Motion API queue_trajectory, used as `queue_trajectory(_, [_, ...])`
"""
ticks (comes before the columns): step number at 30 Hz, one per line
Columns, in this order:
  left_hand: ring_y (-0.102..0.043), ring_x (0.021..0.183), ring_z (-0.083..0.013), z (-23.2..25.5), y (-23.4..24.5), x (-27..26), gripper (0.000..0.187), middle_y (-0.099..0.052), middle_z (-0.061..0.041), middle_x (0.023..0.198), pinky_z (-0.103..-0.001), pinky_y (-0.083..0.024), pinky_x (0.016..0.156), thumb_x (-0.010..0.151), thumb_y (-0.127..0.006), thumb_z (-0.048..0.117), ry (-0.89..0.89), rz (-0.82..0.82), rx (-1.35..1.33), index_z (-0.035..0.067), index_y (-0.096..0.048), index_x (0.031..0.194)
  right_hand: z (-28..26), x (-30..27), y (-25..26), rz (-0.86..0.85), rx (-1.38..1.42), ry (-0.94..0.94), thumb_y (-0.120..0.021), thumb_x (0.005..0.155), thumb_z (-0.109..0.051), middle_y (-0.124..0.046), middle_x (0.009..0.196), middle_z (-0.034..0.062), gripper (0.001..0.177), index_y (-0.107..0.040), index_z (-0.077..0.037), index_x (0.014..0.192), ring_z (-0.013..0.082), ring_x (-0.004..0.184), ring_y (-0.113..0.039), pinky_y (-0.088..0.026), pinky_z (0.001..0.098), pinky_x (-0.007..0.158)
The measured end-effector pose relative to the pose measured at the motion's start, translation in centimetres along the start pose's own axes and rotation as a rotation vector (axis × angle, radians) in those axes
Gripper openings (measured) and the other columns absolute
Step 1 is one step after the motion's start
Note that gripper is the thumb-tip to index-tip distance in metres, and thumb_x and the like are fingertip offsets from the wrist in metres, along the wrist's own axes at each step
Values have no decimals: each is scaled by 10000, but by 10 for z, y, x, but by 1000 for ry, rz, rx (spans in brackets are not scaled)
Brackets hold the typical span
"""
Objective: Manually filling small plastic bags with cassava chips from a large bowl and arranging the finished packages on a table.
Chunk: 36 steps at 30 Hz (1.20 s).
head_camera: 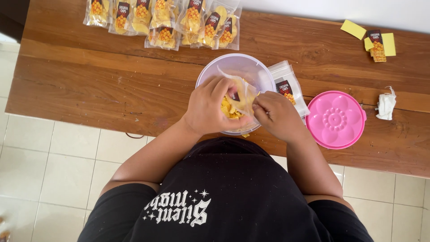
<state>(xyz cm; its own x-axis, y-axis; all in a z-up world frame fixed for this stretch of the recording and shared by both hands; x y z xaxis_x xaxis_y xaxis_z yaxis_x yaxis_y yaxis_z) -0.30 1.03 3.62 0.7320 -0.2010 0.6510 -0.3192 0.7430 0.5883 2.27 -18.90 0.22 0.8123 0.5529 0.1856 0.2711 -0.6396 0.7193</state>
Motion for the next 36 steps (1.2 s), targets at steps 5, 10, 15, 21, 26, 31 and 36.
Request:
queue_trajectory(5, [-479,1368,-378,-5,-15,-5,1166,-502,-172,1414,-535,-318,1182,620,-848,666,-184,-83,4,51,-404,1505,-14,-5,0,5,264,63,-565,954,-90,-527,631,83,229,-613,-71,731,346,653,-571,-427,386,638])
queue_trajectory(10, [-648,941,-308,-12,-13,4,1062,-598,-96,1028,-470,-508,987,486,-826,492,-216,-19,-57,33,-522,1394,-33,-3,1,89,225,50,-579,957,-58,-510,580,74,270,-615,-83,690,321,593,-565,-406,377,603])
queue_trajectory(15, [-697,871,-221,-28,-30,-3,784,-675,-30,977,-394,-527,863,598,-764,581,-268,37,35,112,-658,1217,-44,-8,5,231,-99,-160,-613,941,-30,-537,522,100,267,-605,-49,675,312,556,-572,-439,372,570])
queue_trajectory(21, [-703,955,-311,-24,-40,0,931,-681,-143,1074,-437,-536,905,633,-835,605,-157,133,-29,17,-592,1312,-67,-11,28,510,-148,113,-775,900,-80,-695,870,52,73,-715,-84,942,254,811,-662,-555,334,741])
queue_trajectory(26, [-686,925,-298,1,-46,8,820,-655,-146,1040,-419,-529,878,693,-775,533,-135,256,55,2,-587,1289,-88,-14,34,444,-143,18,-792,885,-153,-737,903,17,196,-705,-98,1052,218,786,-673,-561,321,749])
queue_trajectory(31, [-670,874,-295,3,-63,7,588,-637,-142,998,-411,-507,835,852,-618,434,-200,352,169,-15,-592,1231,-79,-16,36,283,-150,-199,-785,890,-210,-765,842,79,201,-673,-63,970,318,803,-727,-547,450,779])
queue_trajectory(36, [-682,859,-283,1,-87,-5,542,-651,-104,974,-398,-497,786,804,-597,380,-198,296,102,24,-620,1211,-73,-7,42,0,-151,-91,-626,999,-182,-729,957,231,214,-712,-10,908,475,938,-691,-536,548,809])
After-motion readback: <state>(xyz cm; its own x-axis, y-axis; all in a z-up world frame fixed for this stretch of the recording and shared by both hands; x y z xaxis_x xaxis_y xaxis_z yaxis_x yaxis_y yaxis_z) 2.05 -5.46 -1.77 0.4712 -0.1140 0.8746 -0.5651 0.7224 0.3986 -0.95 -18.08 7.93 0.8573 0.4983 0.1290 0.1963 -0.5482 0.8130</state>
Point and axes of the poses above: each hand's wrist, its own x-axis towards the middle knuckle, its own y-axis out of the back of the hand, z = x × y, the point moved 2 cm from there along x, towards the middle knuckle
